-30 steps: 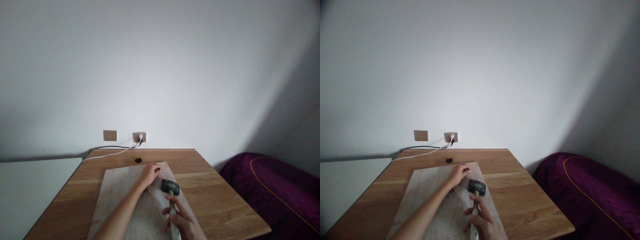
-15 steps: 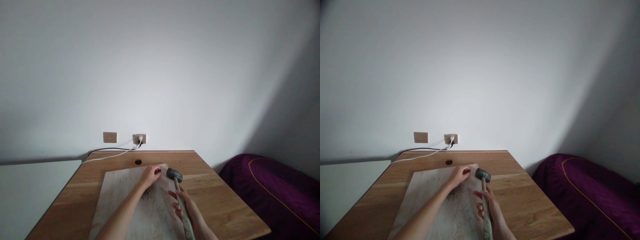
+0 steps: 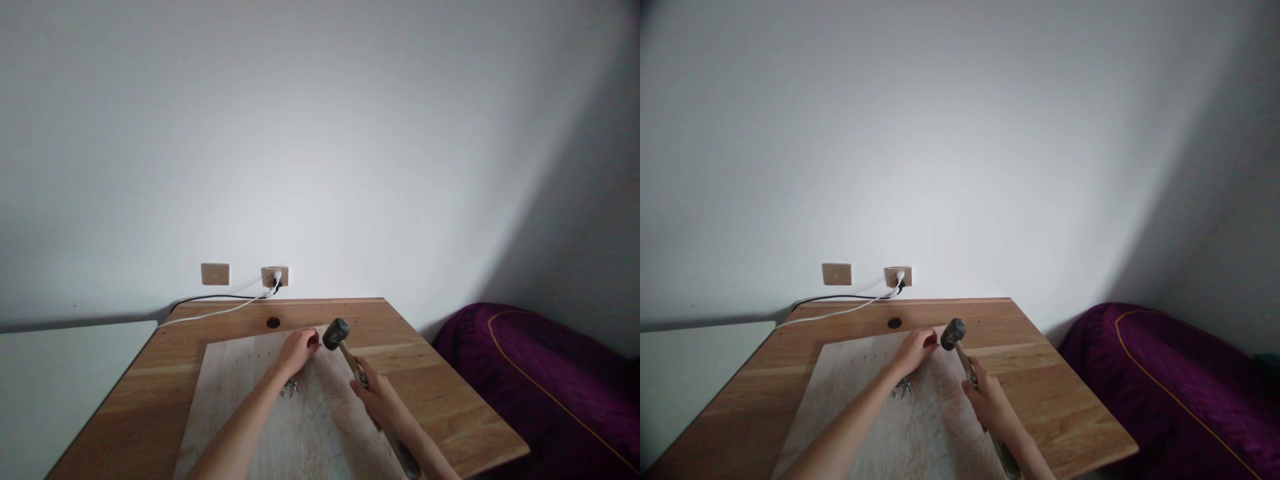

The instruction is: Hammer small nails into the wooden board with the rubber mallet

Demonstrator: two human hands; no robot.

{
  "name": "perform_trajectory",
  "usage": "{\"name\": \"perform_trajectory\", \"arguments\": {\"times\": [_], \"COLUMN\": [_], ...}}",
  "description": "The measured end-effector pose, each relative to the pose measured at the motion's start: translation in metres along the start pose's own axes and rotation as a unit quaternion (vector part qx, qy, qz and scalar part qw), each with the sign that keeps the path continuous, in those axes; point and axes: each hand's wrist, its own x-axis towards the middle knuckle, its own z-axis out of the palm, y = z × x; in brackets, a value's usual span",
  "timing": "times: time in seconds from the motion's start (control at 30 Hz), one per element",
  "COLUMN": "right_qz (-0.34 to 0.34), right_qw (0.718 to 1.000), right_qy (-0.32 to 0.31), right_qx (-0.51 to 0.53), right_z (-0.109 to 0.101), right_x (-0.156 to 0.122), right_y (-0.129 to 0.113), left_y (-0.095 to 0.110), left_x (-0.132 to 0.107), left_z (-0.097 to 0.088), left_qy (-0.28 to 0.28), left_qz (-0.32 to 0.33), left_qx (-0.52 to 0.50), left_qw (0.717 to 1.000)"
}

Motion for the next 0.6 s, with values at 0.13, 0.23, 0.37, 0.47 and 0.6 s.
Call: {"name": "perform_trajectory", "arguments": {"times": [0.13,0.23,0.37,0.47,0.6], "right_qz": [-0.007,-0.005,-0.017,-0.024,-0.056], "right_qw": [0.992,0.989,0.986,0.983,0.977], "right_qy": [-0.001,-0.006,-0.022,-0.034,-0.002], "right_qx": [-0.129,-0.146,-0.163,-0.179,-0.204], "right_z": [0.005,0.006,0.0,-0.002,0.0], "right_x": [0.002,0.0,-0.004,-0.008,-0.012], "right_y": [0.004,0.008,0.01,0.011,0.018], "left_y": [0.004,0.003,-0.005,-0.01,-0.01], "left_x": [0.0,0.002,0.005,0.006,0.006], "left_z": [0.001,0.003,0.007,0.01,0.01], "left_qy": [0.003,0.001,0.019,0.02,0.02], "left_qz": [-0.007,-0.003,-0.017,-0.022,-0.033], "left_qx": [0.019,-0.003,-0.04,-0.045,-0.036], "left_qw": [1.0,1.0,0.999,0.999,0.999]}}
